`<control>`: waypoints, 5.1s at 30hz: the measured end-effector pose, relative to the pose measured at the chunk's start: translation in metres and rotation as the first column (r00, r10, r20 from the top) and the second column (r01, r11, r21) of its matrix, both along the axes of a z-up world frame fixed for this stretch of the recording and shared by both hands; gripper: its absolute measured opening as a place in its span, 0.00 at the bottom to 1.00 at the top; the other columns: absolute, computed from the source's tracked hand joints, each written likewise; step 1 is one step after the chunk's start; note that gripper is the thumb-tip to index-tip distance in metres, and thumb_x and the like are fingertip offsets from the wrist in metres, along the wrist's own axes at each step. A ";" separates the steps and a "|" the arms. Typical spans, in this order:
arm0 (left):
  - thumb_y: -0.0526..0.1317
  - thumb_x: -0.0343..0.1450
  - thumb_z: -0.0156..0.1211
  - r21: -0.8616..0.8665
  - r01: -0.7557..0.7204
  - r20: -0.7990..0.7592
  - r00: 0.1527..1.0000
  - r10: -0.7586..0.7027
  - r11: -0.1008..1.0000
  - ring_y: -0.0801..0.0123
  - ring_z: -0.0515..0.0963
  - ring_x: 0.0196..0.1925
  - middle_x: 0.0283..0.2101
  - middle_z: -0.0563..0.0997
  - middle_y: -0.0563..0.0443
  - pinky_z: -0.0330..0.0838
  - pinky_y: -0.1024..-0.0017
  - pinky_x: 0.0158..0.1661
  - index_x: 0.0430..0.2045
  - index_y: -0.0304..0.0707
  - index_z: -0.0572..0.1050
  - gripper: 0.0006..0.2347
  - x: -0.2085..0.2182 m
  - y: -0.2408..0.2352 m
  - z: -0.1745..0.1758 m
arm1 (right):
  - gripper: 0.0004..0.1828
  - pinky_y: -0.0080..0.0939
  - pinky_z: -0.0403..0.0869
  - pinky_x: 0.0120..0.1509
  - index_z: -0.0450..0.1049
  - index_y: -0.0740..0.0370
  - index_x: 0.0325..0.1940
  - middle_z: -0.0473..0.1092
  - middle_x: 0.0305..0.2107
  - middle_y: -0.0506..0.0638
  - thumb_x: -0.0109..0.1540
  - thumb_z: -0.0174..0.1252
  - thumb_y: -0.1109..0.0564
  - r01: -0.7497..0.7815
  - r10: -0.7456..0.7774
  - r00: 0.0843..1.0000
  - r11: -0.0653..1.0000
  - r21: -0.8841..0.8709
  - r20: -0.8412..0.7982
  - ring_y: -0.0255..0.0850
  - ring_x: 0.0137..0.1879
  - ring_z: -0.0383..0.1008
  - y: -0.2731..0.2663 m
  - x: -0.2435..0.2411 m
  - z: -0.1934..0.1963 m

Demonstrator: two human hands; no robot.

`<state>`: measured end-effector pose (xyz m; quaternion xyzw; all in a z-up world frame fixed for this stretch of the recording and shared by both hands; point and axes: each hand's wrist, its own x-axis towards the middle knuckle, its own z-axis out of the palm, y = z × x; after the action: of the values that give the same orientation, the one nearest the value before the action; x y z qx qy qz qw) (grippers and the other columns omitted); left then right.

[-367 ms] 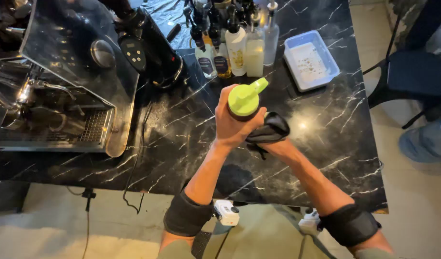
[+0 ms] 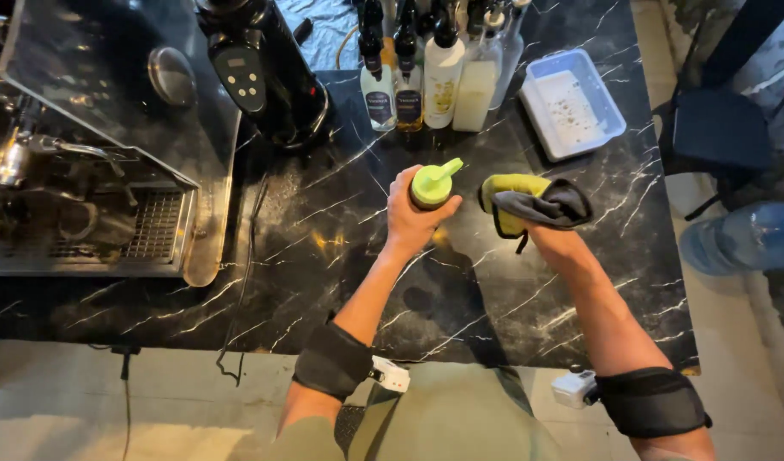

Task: The person wipes a green-lidded bottle with a yellow cloth, then wipes the black marble countertop. They dip the cloth into a plastic container of soapy water, wring it out, and continue wiping the counter surface.

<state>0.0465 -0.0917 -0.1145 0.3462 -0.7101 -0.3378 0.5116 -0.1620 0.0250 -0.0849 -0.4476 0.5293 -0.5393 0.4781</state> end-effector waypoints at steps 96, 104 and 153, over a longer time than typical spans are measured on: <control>0.42 0.69 0.70 0.272 0.591 -0.486 0.766 -0.421 0.760 0.58 0.84 0.48 0.46 0.83 0.41 0.78 0.61 0.54 0.50 0.26 0.74 0.20 0.008 -0.047 0.090 | 0.17 0.39 0.78 0.52 0.75 0.66 0.53 0.77 0.43 0.50 0.62 0.65 0.58 -0.162 0.182 0.976 0.974 -0.156 0.120 0.36 0.47 0.78 -0.061 0.027 -0.011; 0.42 0.67 0.72 0.184 0.514 -0.452 0.801 -0.392 0.838 0.62 0.83 0.51 0.49 0.83 0.40 0.76 0.65 0.58 0.53 0.27 0.73 0.23 -0.014 -0.021 0.071 | 0.20 0.39 0.74 0.64 0.72 0.51 0.60 0.72 0.53 0.42 0.64 0.58 0.49 -0.082 0.091 0.580 0.995 -0.053 0.809 0.34 0.60 0.73 -0.087 0.074 -0.013; 0.42 0.67 0.75 0.406 0.457 0.014 0.863 -0.505 0.792 0.66 0.83 0.47 0.47 0.84 0.44 0.76 0.70 0.48 0.50 0.31 0.78 0.21 0.091 -0.023 0.001 | 0.16 0.40 0.71 0.57 0.74 0.65 0.54 0.75 0.45 0.47 0.63 0.60 0.58 -0.139 0.039 0.928 0.959 0.247 0.371 0.38 0.52 0.74 -0.024 0.031 -0.075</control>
<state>0.1377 -0.1143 -0.1136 0.2682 -0.7229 -0.5692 0.2854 -0.1312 0.0013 -0.1598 -0.2949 0.4792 -0.5131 0.6481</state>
